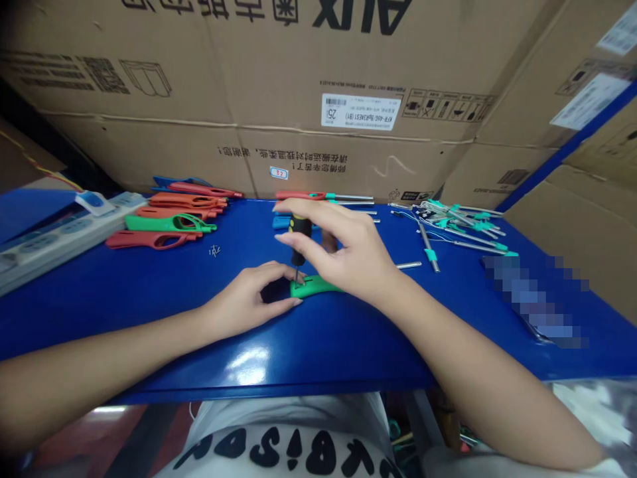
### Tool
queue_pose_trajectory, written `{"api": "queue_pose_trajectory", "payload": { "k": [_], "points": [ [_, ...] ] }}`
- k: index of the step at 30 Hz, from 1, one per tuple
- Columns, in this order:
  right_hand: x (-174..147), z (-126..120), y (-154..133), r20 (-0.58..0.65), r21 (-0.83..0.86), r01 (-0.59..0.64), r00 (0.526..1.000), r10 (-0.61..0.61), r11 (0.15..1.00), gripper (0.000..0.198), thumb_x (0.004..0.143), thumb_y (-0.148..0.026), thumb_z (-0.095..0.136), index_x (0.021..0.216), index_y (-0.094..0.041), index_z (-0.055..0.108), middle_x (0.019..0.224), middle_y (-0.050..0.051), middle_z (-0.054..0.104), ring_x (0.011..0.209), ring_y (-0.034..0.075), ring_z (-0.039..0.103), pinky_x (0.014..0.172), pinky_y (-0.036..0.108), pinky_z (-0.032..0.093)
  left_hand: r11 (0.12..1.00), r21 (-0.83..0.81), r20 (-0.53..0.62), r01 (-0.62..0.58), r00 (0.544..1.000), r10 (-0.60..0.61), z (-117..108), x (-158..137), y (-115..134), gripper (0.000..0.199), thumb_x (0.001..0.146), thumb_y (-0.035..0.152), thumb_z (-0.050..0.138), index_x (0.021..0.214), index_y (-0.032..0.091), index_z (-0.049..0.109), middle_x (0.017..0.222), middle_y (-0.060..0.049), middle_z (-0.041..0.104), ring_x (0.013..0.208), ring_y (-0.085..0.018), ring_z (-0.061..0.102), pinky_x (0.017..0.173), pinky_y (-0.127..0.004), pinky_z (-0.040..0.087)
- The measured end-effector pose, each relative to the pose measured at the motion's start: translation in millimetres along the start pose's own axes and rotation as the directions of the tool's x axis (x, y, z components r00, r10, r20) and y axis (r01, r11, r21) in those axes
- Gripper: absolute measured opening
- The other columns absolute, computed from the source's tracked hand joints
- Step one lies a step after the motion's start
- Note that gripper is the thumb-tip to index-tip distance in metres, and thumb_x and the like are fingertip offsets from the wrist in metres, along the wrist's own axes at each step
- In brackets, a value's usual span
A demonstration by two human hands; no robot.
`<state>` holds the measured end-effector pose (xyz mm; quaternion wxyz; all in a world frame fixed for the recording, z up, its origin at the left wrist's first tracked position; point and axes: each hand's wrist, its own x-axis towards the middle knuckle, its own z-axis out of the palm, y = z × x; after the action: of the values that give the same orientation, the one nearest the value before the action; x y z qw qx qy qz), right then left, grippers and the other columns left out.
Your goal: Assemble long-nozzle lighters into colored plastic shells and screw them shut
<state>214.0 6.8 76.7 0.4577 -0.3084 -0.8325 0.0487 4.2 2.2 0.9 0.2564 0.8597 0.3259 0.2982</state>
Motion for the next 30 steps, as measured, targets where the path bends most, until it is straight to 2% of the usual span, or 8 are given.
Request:
{"api": "queue_pose_trajectory", "payload": {
  "k": [4,7,10,14,17,21,24,30],
  "points": [
    [-3.7,0.8,-3.6,-0.049,-0.289,0.14,0.986,-0.161,0.947,0.03,0.095,-0.035,0.064,0.121,-0.02,0.07,0.099,0.006,0.077,0.082,0.017,0.071,0.076,0.028,0.056,1.0,0.009,-0.019,-0.016,1.0,0.016,0.0,0.4,-0.5,0.023,0.086,0.022,0.074,0.108,0.019,0.065,0.109,-0.003,0.074,0.102,-0.021,0.068,0.093,-0.035,0.052],
    [-5.1,4.9,-9.0,-0.001,-0.171,0.085,0.996,-0.087,0.982,0.041,0.103,-0.025,0.044,0.142,-0.021,0.055,0.124,0.008,0.072,0.101,0.018,0.071,0.081,0.029,0.057,1.0,0.002,-0.013,-0.008,1.0,0.008,-0.2,0.7,0.4,0.022,0.086,0.021,0.074,0.106,0.019,0.066,0.107,-0.003,0.074,0.1,-0.02,0.068,0.091,-0.033,0.052],
    [-4.4,7.9,-12.2,0.021,-0.048,0.006,1.0,-0.005,0.999,0.038,0.103,-0.025,0.045,0.14,-0.023,0.056,0.12,0.006,0.073,0.09,0.015,0.071,0.073,0.026,0.057,1.0,-0.002,-0.005,-0.001,1.0,0.001,0.0,0.7,0.9,0.022,0.086,0.021,0.074,0.106,0.02,0.066,0.107,-0.002,0.074,0.1,-0.02,0.068,0.091,-0.034,0.052],
    [-4.8,5.8,-12.4,-0.06,-0.298,0.145,0.984,-0.17,0.944,0.025,0.093,-0.035,0.067,0.112,-0.02,0.071,0.094,0.004,0.077,0.075,0.015,0.07,0.066,0.026,0.053,1.0,0.01,-0.025,-0.024,0.999,0.024,1.2,0.4,0.1,0.023,0.085,0.019,0.075,0.106,0.019,0.065,0.108,-0.003,0.074,0.101,-0.021,0.068,0.092,-0.035,0.052],
    [-6.4,4.5,-13.5,0.0,-0.407,0.224,0.969,-0.245,0.886,0.029,0.095,-0.036,0.065,0.117,-0.02,0.07,0.093,0.004,0.078,0.075,0.016,0.07,0.069,0.028,0.053,1.0,0.01,-0.041,-0.03,0.999,0.03,1.5,0.3,-0.1,0.023,0.085,0.019,0.074,0.105,0.019,0.065,0.109,-0.004,0.074,0.102,-0.022,0.068,0.092,-0.035,0.053],
    [-5.1,6.7,-17.8,0.053,-0.109,0.108,0.993,-0.103,0.988,0.039,0.103,-0.019,0.042,0.139,-0.021,0.057,0.127,0.008,0.07,0.1,0.017,0.07,0.085,0.03,0.056,1.0,0.01,-0.026,-0.018,0.999,0.019,0.3,0.5,1.1,0.019,0.086,0.021,0.074,0.103,0.019,0.065,0.104,-0.003,0.074,0.098,-0.021,0.068,0.09,-0.034,0.053],
    [-3.6,8.6,-20.5,0.016,0.02,0.031,0.999,-0.031,0.999,0.032,0.101,-0.02,0.048,0.128,-0.022,0.064,0.114,0.006,0.073,0.091,0.015,0.07,0.082,0.028,0.056,1.0,0.006,-0.026,-0.02,0.999,0.021,-0.2,0.6,1.5,0.019,0.086,0.021,0.073,0.103,0.019,0.066,0.104,-0.003,0.074,0.098,-0.021,0.068,0.09,-0.034,0.053],
    [-7.7,12.1,-18.7,-0.044,-0.299,0.125,0.989,-0.144,0.946,0.023,0.096,-0.033,0.062,0.114,-0.022,0.071,0.094,0.004,0.074,0.077,0.016,0.068,0.071,0.028,0.054,1.0,0.009,-0.031,-0.013,0.999,0.014,0.8,0.4,0.1,0.024,0.086,0.022,0.074,0.108,0.019,0.065,0.11,-0.005,0.074,0.104,-0.023,0.068,0.093,-0.035,0.052]
  ]
}}
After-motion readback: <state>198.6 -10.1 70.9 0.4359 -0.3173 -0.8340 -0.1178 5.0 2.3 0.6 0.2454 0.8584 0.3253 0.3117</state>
